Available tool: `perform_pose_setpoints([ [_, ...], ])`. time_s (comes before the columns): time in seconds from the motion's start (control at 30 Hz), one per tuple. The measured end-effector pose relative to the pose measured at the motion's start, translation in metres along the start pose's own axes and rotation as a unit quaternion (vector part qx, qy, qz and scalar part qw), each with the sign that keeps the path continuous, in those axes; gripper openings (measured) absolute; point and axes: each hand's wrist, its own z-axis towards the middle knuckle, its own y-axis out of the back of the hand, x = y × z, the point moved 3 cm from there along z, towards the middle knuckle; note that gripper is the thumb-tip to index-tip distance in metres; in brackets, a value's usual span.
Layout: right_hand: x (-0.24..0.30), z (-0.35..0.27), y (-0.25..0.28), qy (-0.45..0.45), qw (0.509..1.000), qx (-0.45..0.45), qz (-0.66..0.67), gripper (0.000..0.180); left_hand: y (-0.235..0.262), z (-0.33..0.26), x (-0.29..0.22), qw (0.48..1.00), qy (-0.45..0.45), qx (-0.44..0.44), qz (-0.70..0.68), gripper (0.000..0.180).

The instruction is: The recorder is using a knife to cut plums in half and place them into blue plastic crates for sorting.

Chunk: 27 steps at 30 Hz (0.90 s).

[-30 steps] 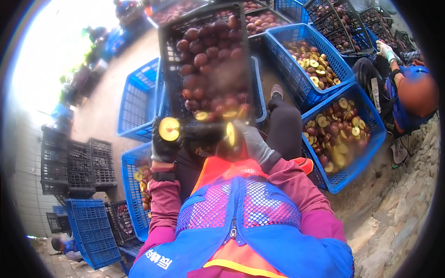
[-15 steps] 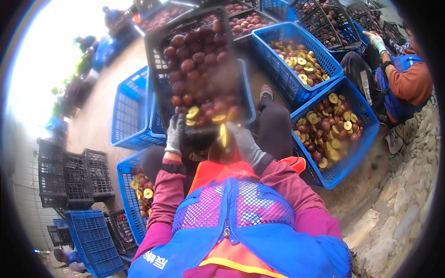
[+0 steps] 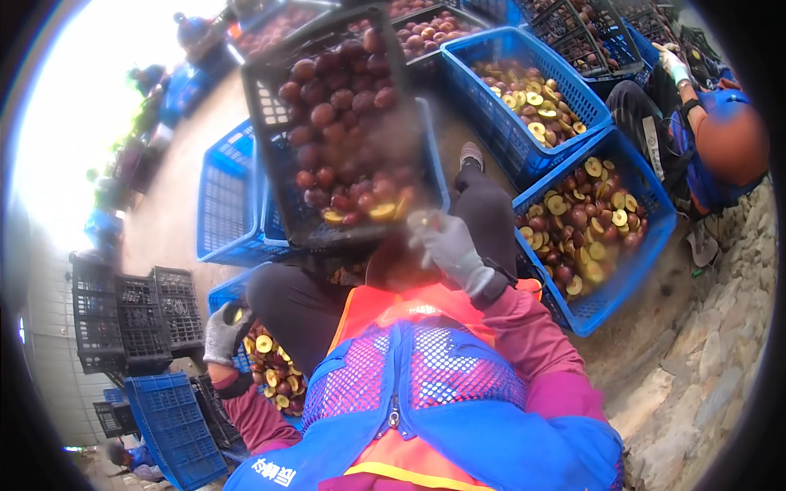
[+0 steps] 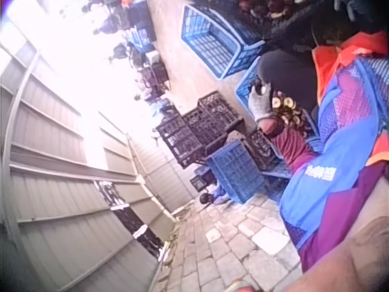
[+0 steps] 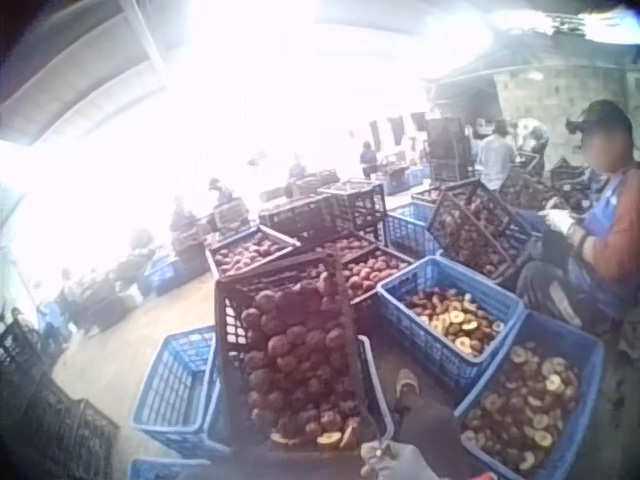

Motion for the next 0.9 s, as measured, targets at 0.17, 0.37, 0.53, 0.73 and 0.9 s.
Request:
perform_pose_setpoints([
  [0.17, -0.003, -0.012, -0.006, -0.069, 0.996, 0.048, -0.034, 0.032, -0.03, 0.08, -0.099, 0.979, -0.163, -0.112, 0.044, 0.058],
  [0.37, -0.008, -0.026, -0.007, -0.106, 0.99, 0.084, -0.047, 0.035, -0.167, 0.223, -0.265, 0.959, -0.229, 0.026, 0.162, 0.054],
  [0.53, -0.02, -0.025, 0.018, -0.139, 0.987, 0.072, -0.024, 0.033, -0.231, 0.279, -0.286, 0.951, -0.132, 0.083, 0.268, 0.059],
  [0.73, -0.019, -0.026, 0.036, -0.065, 0.993, 0.081, -0.051, 0.032, -0.254, 0.289, -0.283, 0.963, -0.096, 0.034, 0.249, 0.085],
  [0.9, -0.063, -0.015, 0.047, 0.097, 0.984, 0.082, -0.127, 0.037, -0.259, 0.298, -0.291, 0.973, -0.086, -0.004, 0.213, 0.109],
])
